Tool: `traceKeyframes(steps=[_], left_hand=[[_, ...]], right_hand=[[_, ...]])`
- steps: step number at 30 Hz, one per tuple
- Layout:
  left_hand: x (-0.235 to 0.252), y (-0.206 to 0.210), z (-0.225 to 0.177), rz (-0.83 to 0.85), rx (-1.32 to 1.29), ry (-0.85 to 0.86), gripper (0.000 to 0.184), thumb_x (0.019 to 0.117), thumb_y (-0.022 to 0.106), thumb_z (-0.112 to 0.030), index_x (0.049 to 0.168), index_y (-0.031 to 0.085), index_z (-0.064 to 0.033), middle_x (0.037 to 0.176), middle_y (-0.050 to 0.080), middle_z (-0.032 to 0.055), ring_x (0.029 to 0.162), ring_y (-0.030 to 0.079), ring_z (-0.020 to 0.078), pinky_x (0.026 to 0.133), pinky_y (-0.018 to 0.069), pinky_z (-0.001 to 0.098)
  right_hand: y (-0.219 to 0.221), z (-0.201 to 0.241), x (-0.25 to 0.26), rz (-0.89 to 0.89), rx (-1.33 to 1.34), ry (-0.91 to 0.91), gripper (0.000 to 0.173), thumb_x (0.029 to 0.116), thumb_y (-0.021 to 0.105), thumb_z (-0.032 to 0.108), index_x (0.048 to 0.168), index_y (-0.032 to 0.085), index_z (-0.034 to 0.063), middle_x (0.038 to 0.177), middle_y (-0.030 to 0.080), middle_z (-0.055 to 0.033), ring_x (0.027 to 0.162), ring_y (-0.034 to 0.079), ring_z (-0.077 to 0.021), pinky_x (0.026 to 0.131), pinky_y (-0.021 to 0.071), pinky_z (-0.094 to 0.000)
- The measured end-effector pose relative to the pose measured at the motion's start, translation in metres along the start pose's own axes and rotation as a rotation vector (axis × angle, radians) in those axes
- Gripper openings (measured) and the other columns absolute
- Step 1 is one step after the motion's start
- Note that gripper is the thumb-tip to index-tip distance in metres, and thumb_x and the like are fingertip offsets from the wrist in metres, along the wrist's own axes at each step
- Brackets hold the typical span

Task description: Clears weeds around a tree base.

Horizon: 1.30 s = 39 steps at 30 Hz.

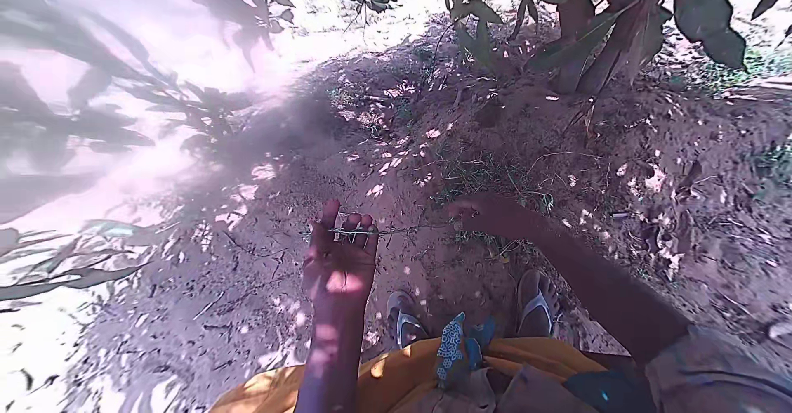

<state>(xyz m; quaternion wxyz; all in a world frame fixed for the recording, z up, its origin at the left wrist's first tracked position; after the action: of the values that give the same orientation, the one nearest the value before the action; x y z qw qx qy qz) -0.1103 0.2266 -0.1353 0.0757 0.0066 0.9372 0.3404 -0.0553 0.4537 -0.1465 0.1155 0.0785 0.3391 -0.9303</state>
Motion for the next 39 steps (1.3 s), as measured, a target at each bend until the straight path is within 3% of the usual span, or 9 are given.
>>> traceKeyframes(steps=[5, 11, 13, 16, 20, 23, 28, 31, 39], left_hand=[[-0.002, -0.004, -0.002, -0.082, 0.007, -0.030, 0.053, 0.1127, 0.011, -0.037, 0.119, 0.060, -0.0178, 0.076, 0.069, -0.0056, 0.073, 0.071, 0.0086, 0.073, 0.0613, 0.0275], [0.001, -0.008, -0.005, -0.129, -0.047, -0.052, 0.051, 0.1126, 0.014, -0.037, 0.117, 0.061, -0.0184, 0.075, 0.070, -0.0039, 0.070, 0.071, 0.0090, 0.070, 0.0609, 0.0259], [0.005, -0.018, -0.010, -0.179, -0.016, -0.025, 0.047, 0.1129, 0.015, -0.037, 0.127, 0.056, -0.0187, 0.090, 0.071, -0.0022, 0.083, 0.072, 0.0111, 0.078, 0.0606, 0.0299], [0.017, -0.042, -0.016, -0.219, 0.057, -0.015, 0.054, 0.1120, 0.009, -0.042, 0.155, 0.027, -0.0141, 0.150, 0.044, 0.0099, 0.133, 0.052, 0.0247, 0.101, 0.0478, 0.0476], [0.017, -0.056, -0.014, -0.380, 0.139, -0.086, 0.065, 0.1100, 0.017, -0.052, 0.157, 0.022, -0.0076, 0.165, 0.021, 0.0163, 0.151, 0.025, 0.0344, 0.109, 0.0351, 0.0633], [0.008, -0.037, -0.014, -0.266, 0.259, -0.062, 0.055, 0.1121, 0.027, -0.039, 0.158, 0.025, -0.0082, 0.166, 0.021, 0.0130, 0.152, 0.025, 0.0312, 0.112, 0.0326, 0.0589], [-0.008, 0.014, -0.016, 0.184, 0.688, 0.236, 0.038, 0.1014, 0.041, -0.017, 0.132, 0.058, -0.0036, 0.135, 0.063, 0.0036, 0.123, 0.060, 0.0128, 0.100, 0.0519, 0.0347], [-0.024, 0.039, 0.003, 0.404, 0.883, 0.235, 0.035, 0.1026, 0.048, -0.019, 0.128, 0.062, -0.0001, 0.132, 0.065, 0.0052, 0.123, 0.058, 0.0071, 0.104, 0.0462, 0.0279], [-0.059, 0.065, 0.042, 0.613, 1.400, 0.483, 0.084, 0.0917, 0.060, -0.054, 0.153, 0.043, 0.0007, 0.163, 0.032, 0.0224, 0.154, 0.017, 0.0450, 0.116, 0.0040, 0.0752]], right_hand=[[0.038, -0.009, 0.011, 0.080, -0.256, 0.125, 0.034, 0.1065, 0.051, 0.016, 0.134, 0.064, 0.0014, 0.135, 0.062, -0.0224, 0.129, 0.057, -0.0373, 0.108, 0.0415, -0.0543], [0.023, -0.005, 0.012, -0.007, -0.064, 0.098, 0.027, 0.1065, 0.049, 0.014, 0.117, 0.066, -0.0053, 0.107, 0.067, -0.0205, 0.098, 0.062, -0.0274, 0.090, 0.0474, -0.0444], [0.010, -0.001, 0.007, -0.076, 0.195, 0.050, 0.019, 0.1035, 0.053, 0.010, 0.107, 0.065, -0.0048, 0.093, 0.065, -0.0097, 0.082, 0.060, -0.0091, 0.079, 0.0500, -0.0261], [-0.014, 0.011, -0.005, -0.166, 0.646, -0.028, 0.017, 0.0981, 0.047, -0.004, 0.086, 0.058, -0.0003, 0.073, 0.067, -0.0008, 0.068, 0.066, -0.0047, 0.072, 0.0563, -0.0212], [-0.034, 0.005, -0.015, -0.217, 0.761, 0.065, 0.024, 0.1009, 0.041, -0.005, 0.084, 0.057, 0.0021, 0.067, 0.065, 0.0011, 0.063, 0.065, -0.0059, 0.072, 0.0567, -0.0212], [-0.037, -0.005, -0.016, -0.214, 0.686, 0.118, 0.022, 0.1023, 0.043, -0.004, 0.086, 0.057, 0.0014, 0.069, 0.063, 0.0012, 0.064, 0.063, -0.0045, 0.071, 0.0546, -0.0193], [-0.033, 0.004, -0.016, -0.150, 0.468, 0.078, 0.021, 0.1000, 0.048, -0.003, 0.082, 0.058, 0.0011, 0.072, 0.062, 0.0017, 0.069, 0.062, -0.0024, 0.075, 0.0536, -0.0197], [-0.026, 0.013, -0.017, -0.100, 0.382, 0.045, 0.020, 0.1011, 0.049, 0.001, 0.083, 0.059, 0.0014, 0.075, 0.061, 0.0024, 0.072, 0.061, -0.0011, 0.077, 0.0520, -0.0192], [0.002, 0.046, -0.019, 0.018, 0.259, -0.082, 0.026, 0.1015, 0.049, 0.007, 0.076, 0.054, 0.0084, 0.068, 0.051, 0.0084, 0.063, 0.049, 0.0037, 0.062, 0.0391, -0.0152]])
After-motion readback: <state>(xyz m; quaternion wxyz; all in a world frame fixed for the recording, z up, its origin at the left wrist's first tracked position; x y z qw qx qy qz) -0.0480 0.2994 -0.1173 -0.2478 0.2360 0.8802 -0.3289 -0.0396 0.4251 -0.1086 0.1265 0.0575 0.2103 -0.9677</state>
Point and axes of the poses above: each hand's wrist, its own x-axis towards the middle knuckle, its own y-axis out of the palm, z = x × y, the point moved 9 cm from there along x, towards the middle knuckle
